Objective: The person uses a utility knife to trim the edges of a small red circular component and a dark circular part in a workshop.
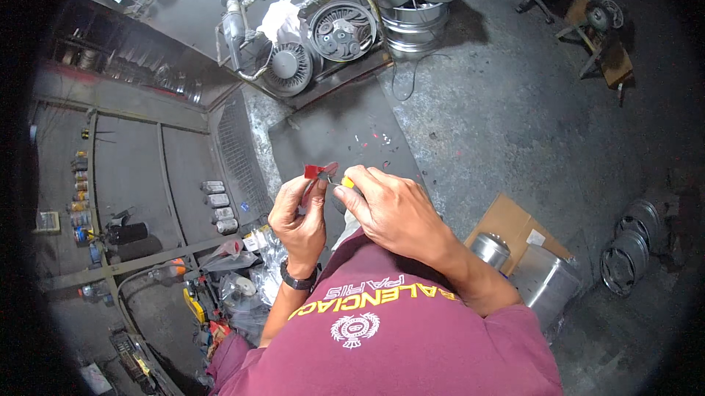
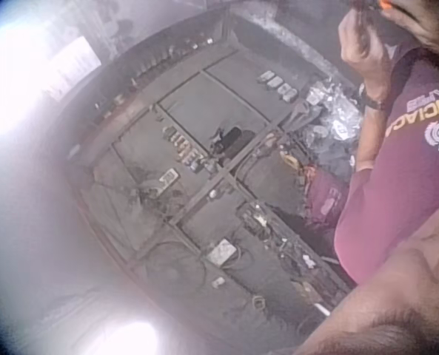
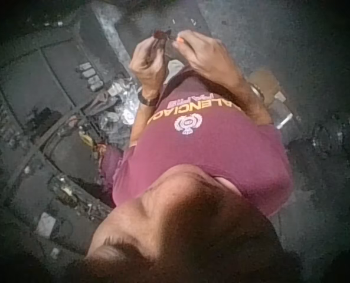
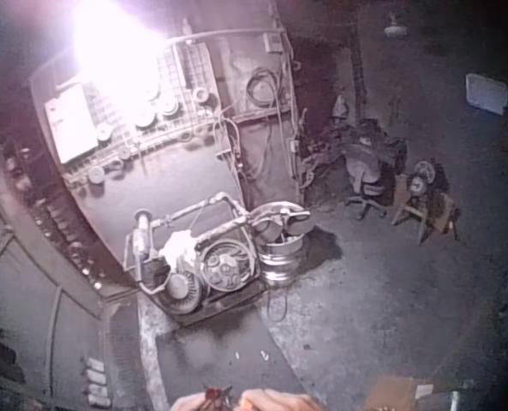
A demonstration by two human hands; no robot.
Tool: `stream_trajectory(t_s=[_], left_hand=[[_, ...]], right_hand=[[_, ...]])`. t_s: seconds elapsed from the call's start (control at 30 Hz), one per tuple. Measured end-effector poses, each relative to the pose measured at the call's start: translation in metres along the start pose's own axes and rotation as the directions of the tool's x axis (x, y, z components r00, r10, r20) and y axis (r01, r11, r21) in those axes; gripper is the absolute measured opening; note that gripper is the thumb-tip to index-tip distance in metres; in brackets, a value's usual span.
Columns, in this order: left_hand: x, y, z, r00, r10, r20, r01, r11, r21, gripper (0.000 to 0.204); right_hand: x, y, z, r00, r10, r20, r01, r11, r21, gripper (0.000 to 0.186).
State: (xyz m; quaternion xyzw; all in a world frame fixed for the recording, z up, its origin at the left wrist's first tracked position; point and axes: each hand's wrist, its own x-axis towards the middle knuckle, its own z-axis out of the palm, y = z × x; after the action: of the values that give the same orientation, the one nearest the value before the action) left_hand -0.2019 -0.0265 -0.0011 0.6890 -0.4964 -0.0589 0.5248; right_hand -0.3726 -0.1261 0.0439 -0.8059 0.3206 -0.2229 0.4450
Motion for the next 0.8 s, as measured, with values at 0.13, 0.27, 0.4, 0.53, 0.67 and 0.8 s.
stream_trajectory(t_s=[0.13,0.27,0.4,0.53,0.67,0.8], left_hand=[[-0.001,-0.003,0.002,0.999,0.035,-0.008,-0.035,0.999,0.01,0.022],[-0.001,-0.001,0.002,1.0,0.015,0.001,-0.015,1.0,0.004,0.023],[-0.003,-0.009,0.003,0.999,0.04,0.023,-0.041,0.998,0.043,0.025],[-0.008,-0.011,0.006,0.992,-0.121,-0.024,0.121,0.992,-0.026,0.024],[-0.003,-0.011,0.004,0.999,-0.02,-0.028,0.019,1.0,-0.025,0.023],[-0.002,-0.007,0.006,1.0,-0.01,0.004,0.01,1.0,-0.021,0.021]], right_hand=[[0.004,0.005,0.008,0.998,-0.052,-0.047,0.051,0.998,-0.033,0.026],[0.005,0.007,0.012,0.998,-0.053,-0.039,0.05,0.996,-0.069,0.025],[0.01,0.013,0.018,0.996,-0.075,-0.054,0.071,0.994,-0.084,0.024],[0.008,0.012,0.017,0.996,-0.085,-0.039,0.082,0.993,-0.079,0.024],[0.005,0.013,0.015,0.999,-0.031,-0.019,0.03,0.999,-0.045,0.024],[0.012,0.016,0.016,0.998,-0.036,-0.046,0.036,0.999,-0.017,0.024]])
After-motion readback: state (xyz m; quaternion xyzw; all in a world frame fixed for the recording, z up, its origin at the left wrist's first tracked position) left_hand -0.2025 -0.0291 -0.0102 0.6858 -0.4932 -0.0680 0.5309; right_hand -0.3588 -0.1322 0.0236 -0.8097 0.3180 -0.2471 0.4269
